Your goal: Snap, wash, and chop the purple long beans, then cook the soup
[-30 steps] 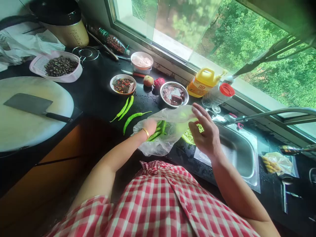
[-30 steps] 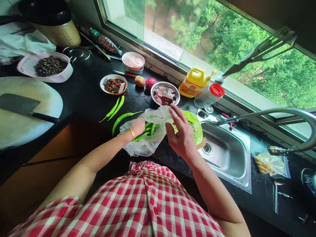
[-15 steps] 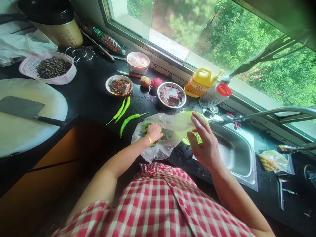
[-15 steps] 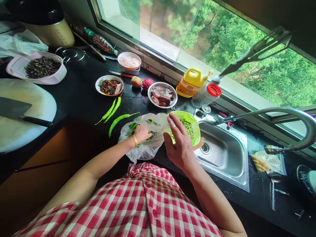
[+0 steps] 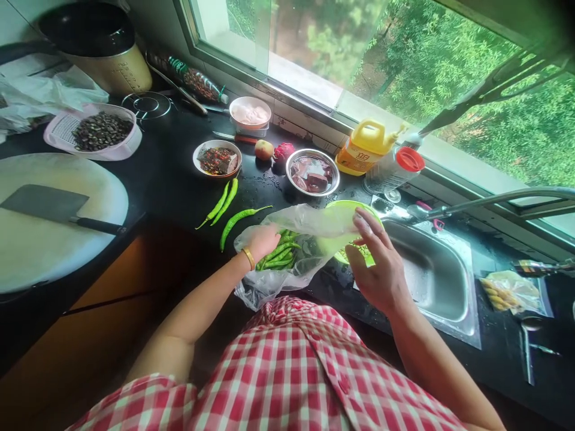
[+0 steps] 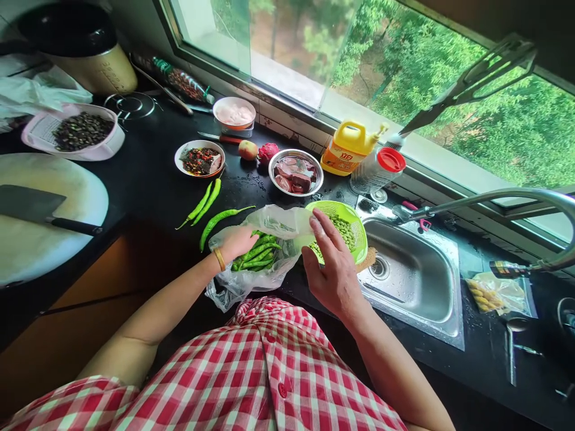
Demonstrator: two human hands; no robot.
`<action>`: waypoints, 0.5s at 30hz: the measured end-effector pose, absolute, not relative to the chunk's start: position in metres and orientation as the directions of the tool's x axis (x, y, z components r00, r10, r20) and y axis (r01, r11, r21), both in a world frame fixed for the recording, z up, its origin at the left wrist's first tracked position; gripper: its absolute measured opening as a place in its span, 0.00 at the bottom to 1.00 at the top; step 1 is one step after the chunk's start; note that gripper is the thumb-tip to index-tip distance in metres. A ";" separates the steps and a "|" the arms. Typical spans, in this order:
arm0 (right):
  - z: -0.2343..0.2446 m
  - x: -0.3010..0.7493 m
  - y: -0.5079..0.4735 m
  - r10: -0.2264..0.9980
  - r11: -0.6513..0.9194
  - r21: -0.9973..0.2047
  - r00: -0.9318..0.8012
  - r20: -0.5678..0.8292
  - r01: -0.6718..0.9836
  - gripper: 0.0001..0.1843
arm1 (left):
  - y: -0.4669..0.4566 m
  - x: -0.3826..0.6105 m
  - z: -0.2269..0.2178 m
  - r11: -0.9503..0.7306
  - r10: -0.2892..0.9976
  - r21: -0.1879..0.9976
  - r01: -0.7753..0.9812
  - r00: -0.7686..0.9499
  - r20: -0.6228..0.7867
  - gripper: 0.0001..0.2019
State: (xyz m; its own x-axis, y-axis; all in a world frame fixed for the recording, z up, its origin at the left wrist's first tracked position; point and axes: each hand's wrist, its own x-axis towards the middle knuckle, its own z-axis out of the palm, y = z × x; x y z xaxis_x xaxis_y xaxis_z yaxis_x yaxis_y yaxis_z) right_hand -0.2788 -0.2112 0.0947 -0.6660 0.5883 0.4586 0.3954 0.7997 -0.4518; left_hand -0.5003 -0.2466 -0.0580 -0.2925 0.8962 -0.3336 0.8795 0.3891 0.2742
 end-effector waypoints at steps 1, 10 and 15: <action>0.095 -0.279 -0.211 0.587 0.801 -0.452 -0.667 0.460 0.393 0.29 | -0.246 -0.498 -0.057 0.379 0.902 0.263 0.887 -0.291 -0.320 0.18; 0.087 -0.264 -0.214 0.603 0.792 -0.432 -0.667 0.437 0.432 0.29 | -0.300 -0.453 -0.049 0.019 0.976 0.255 0.967 0.037 -0.213 0.11; 0.083 -0.260 -0.214 0.609 0.787 -0.441 -0.655 0.447 0.431 0.29 | -0.341 -0.421 -0.065 -0.113 0.870 0.384 0.916 0.278 -0.408 0.11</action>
State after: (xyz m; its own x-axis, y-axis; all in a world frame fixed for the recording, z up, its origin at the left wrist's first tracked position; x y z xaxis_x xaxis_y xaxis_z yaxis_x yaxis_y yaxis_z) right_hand -0.2597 -0.2140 0.0828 -0.6548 0.6092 0.4474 0.4308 0.7872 -0.4413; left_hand -0.4215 -0.3408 -0.0654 0.2785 0.8696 -0.4078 0.9163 -0.1134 0.3840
